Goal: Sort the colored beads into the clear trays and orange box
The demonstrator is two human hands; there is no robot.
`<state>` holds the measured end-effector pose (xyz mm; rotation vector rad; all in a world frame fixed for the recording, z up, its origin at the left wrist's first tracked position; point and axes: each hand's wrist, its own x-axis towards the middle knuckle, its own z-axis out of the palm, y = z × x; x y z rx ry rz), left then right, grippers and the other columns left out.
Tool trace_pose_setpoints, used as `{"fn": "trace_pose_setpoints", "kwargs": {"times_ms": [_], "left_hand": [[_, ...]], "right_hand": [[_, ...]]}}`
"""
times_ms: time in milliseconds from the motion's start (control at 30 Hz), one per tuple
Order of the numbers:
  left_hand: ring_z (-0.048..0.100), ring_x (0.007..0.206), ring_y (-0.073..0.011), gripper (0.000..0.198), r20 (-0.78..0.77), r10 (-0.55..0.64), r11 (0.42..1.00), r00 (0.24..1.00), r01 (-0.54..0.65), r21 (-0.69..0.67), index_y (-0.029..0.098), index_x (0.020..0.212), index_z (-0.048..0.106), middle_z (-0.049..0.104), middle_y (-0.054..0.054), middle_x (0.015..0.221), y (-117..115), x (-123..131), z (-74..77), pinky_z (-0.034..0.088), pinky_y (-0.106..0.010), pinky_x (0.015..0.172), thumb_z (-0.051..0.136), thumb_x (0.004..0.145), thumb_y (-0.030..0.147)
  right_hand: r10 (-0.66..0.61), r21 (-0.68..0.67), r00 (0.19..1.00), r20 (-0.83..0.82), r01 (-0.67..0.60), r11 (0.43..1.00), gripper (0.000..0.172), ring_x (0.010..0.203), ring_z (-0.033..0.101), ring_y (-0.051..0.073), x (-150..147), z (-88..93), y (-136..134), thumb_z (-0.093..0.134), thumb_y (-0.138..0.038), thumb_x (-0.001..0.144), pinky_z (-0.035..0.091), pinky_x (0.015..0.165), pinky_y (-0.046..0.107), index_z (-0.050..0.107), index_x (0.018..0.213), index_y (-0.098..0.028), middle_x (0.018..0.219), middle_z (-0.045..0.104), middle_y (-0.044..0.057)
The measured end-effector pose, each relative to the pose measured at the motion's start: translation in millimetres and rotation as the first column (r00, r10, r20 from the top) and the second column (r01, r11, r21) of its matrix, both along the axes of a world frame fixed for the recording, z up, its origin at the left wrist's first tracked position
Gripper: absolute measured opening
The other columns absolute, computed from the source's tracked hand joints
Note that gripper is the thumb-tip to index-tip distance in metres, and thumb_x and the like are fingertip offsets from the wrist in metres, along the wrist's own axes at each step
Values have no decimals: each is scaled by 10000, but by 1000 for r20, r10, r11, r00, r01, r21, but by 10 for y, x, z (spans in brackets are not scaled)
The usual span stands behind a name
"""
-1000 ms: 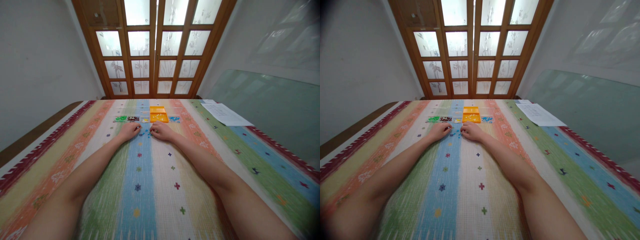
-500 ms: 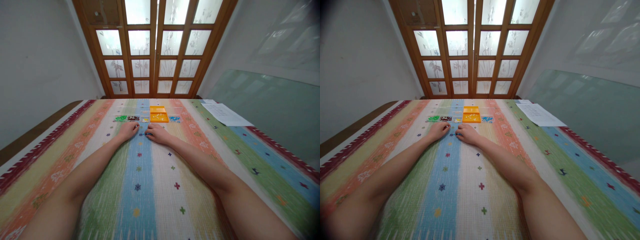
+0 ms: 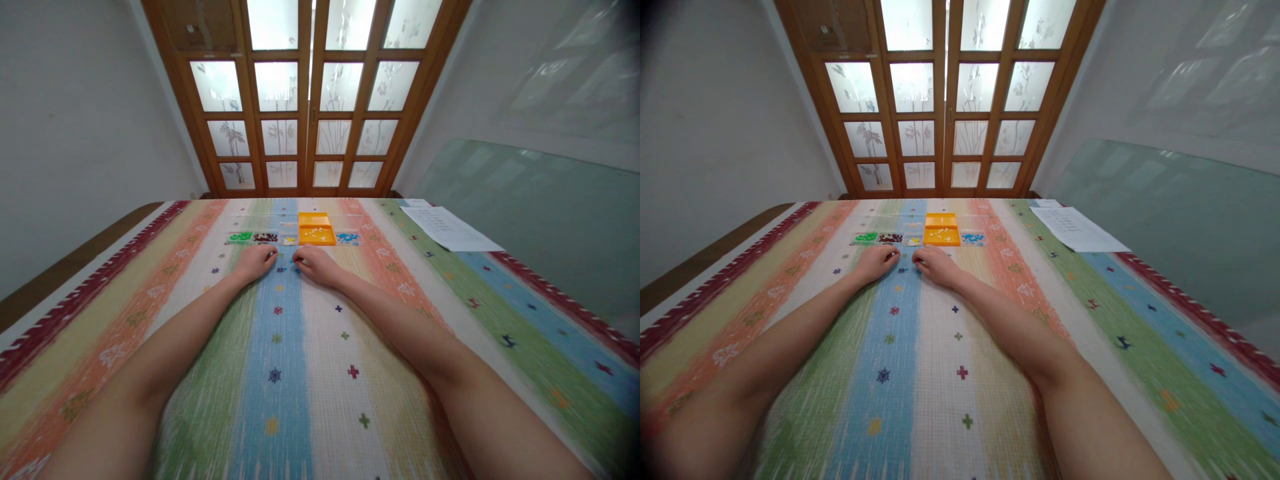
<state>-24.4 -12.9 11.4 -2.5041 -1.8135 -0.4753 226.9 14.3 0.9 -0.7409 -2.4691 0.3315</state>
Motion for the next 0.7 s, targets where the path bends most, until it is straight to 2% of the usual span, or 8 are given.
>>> {"fn": "trace_pose_setpoints", "kwargs": {"times_ms": [200, 267, 367, 433, 500, 567, 700], "left_hand": [[694, 945, -259, 329, -7, -8, 1000, 1000, 8, 0, 240, 1081, 767, 773, -85, 1046, -7, -4, 5, 473, -330, 791, 486, 1013, 397], [695, 949, -260, 329, -13, -21, 1000, 1000, 21, -6, 240, 1080, 767, 773, -85, 1043, -9, -3, 6, 475, -331, 794, 485, 1014, 396], [695, 953, -257, 329, -18, -53, 999, 998, 52, -15, 239, 1076, 767, 773, -81, 1036, -19, 15, 6, 478, -332, 806, 482, 1018, 393], [694, 975, -253, 325, -6, -91, 996, 996, 91, -23, 240, 1081, 766, 774, -77, 1053, -28, 39, 5, 484, -334, 829, 482, 1019, 386], [692, 1014, -251, 319, 8, -136, 990, 991, 137, -35, 242, 1098, 764, 774, -75, 1090, -36, 65, 3, 490, -339, 866, 485, 1019, 376], [689, 1044, -250, 320, 8, -166, 985, 986, 166, -43, 242, 1116, 762, 772, -74, 1119, -38, 82, -1, 492, -344, 899, 485, 1021, 369], [692, 1037, -254, 323, -5, -162, 987, 987, 161, -28, 238, 1115, 762, 771, -74, 1118, -31, 75, -13, 496, -345, 891, 478, 1024, 362]], "right_hand": [[-266, -82, 942, -203, 254, 964, 140, 878, 616, 212, 313, 5, 354, 542, -210, 911, 465, 811, 329, 679, 938, -201, 941, 710, 72], [-400, -119, 874, -274, 382, 916, 151, 856, 623, 219, 488, -14, 516, 532, -232, 916, 470, 798, 338, 678, 938, -205, 944, 719, 83], [-588, -154, 740, -326, 572, 806, 164, 852, 631, 229, 767, -55, 722, 522, -244, 930, 465, 785, 342, 678, 943, -197, 951, 723, 105], [-664, -173, 681, -309, 646, 743, 176, 851, 631, 236, 919, -83, 810, 520, -256, 941, 463, 776, 345, 682, 963, -192, 948, 721, 112], [-699, -185, 655, -288, 678, 711, 195, 843, 626, 239, 1001, -101, 845, 512, -269, 954, 463, 763, 346, 688, 978, -191, 945, 718, 111], [-677, -172, 683, -273, 658, 733, 205, 851, 624, 240, 990, -98, 826, 507, -273, 960, 467, 765, 346, 695, 974, -192, 947, 720, 108], [-486, -76, 854, -189, 480, 874, 202, 910, 633, 235, 716, -49, 641, 519, -227, 958, 477, 836, 356, 716, 998, -204, 1001, 733, 101]]}}
